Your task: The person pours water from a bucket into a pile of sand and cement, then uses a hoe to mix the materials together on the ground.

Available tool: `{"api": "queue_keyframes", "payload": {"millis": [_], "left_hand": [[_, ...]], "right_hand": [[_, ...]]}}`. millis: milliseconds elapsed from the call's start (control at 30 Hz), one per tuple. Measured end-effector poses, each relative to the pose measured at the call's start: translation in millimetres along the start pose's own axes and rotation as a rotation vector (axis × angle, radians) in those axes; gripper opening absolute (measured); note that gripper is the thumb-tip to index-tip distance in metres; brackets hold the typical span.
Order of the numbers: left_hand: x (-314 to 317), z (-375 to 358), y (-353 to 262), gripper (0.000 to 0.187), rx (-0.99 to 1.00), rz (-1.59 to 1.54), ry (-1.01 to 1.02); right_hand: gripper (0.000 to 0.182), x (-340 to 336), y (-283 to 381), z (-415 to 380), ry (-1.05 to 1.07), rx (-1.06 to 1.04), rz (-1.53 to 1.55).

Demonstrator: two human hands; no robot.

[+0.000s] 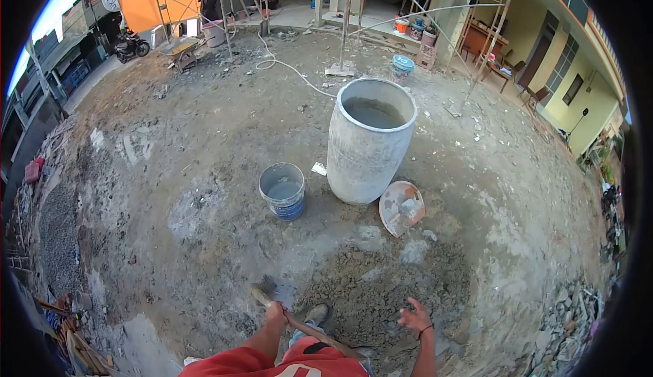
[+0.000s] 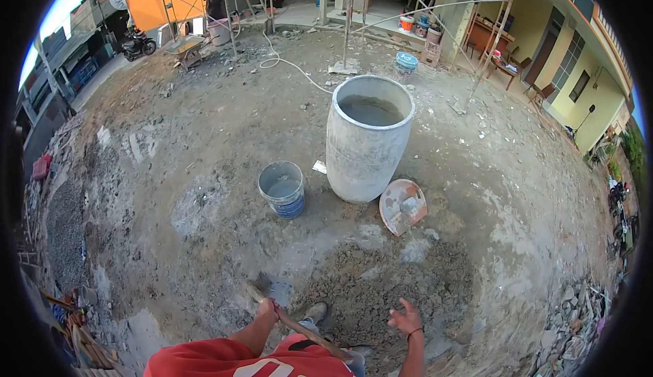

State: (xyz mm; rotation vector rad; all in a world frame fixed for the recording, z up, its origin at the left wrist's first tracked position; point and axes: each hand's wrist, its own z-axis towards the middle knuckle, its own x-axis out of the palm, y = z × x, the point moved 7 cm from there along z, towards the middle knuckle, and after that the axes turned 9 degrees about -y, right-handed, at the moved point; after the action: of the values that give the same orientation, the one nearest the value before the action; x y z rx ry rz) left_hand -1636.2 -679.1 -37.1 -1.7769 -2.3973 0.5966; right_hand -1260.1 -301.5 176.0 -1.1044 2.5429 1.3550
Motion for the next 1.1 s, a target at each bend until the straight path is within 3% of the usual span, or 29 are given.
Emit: {"api": "queue_keyframes", "payload": {"millis": [33, 100, 167, 200, 300, 400, 500, 567, 600, 667, 733, 833, 967, 1033, 1100], "left_hand": [[10, -5, -5, 0.011, 0.017, -0.008, 0.028], [15, -12, -11, 0.010, 0.061, 0.025, 0.016], [13, -22, -15, 0.008, 0.068, 0.036, 0.004], [9, -20, -14, 0.008, 0.068, 0.038, 0.004], [-4, -11, -13, 0.008, 0.058, 0.001, 0.003], [-33, -9, -13, 0.007, 0.045, -0.015, -0.032], [-63, 14, -7, 0.006, 0.006, -0.071, -0.110], [-83, 29, 4, 0.011, -0.116, -0.133, -0.211], [-90, 32, 5, 0.013, -0.113, -0.128, -0.235], [-96, 40, 5, 0.009, -0.116, -0.169, -0.245], [-110, 52, 11, 0.006, -0.117, -0.202, -0.255], [-115, 70, 18, 0.007, -0.109, -0.102, -0.164], [-99, 92, 18, 0.010, -0.105, 0.074, -0.182], [-71, 106, 26, 0.012, -0.097, 0.150, -0.195], [-35, 150, 36, 0.011, 0.014, 0.359, -0.100]], "right_hand": [[0.085, 11, 95, 4, 0.116, -0.151, 0.069], [0.092, 39, 284, -32, 0.147, -0.440, -0.238], [0.100, 78, 416, -72, 0.099, -0.770, -0.451], [0.102, 98, 467, -81, 0.037, -1.004, -0.577], [0.105, 146, 568, -113, -0.005, -1.050, -0.686], [0.096, 168, 609, -137, -0.002, -1.022, -0.681], [0.083, 195, 560, -130, 0.125, -1.131, -0.601], [0.074, 219, 475, -128, 0.297, -1.122, -0.537], [0.071, 231, 423, -125, 0.391, -0.983, -0.591], [0.070, 262, 277, -86, 0.428, -0.927, -0.755], [0.059, 265, 162, -85, 0.621, -0.618, -0.969], [0.057, 260, 45, -106, 0.832, -0.429, -0.942], [0.062, 253, -24, -126, 0.800, -0.149, -0.809], [0.055, 271, -66, -125, 0.829, -0.100, -0.834], [0.053, 284, -124, -106, 0.697, 0.074, -0.825]]}}
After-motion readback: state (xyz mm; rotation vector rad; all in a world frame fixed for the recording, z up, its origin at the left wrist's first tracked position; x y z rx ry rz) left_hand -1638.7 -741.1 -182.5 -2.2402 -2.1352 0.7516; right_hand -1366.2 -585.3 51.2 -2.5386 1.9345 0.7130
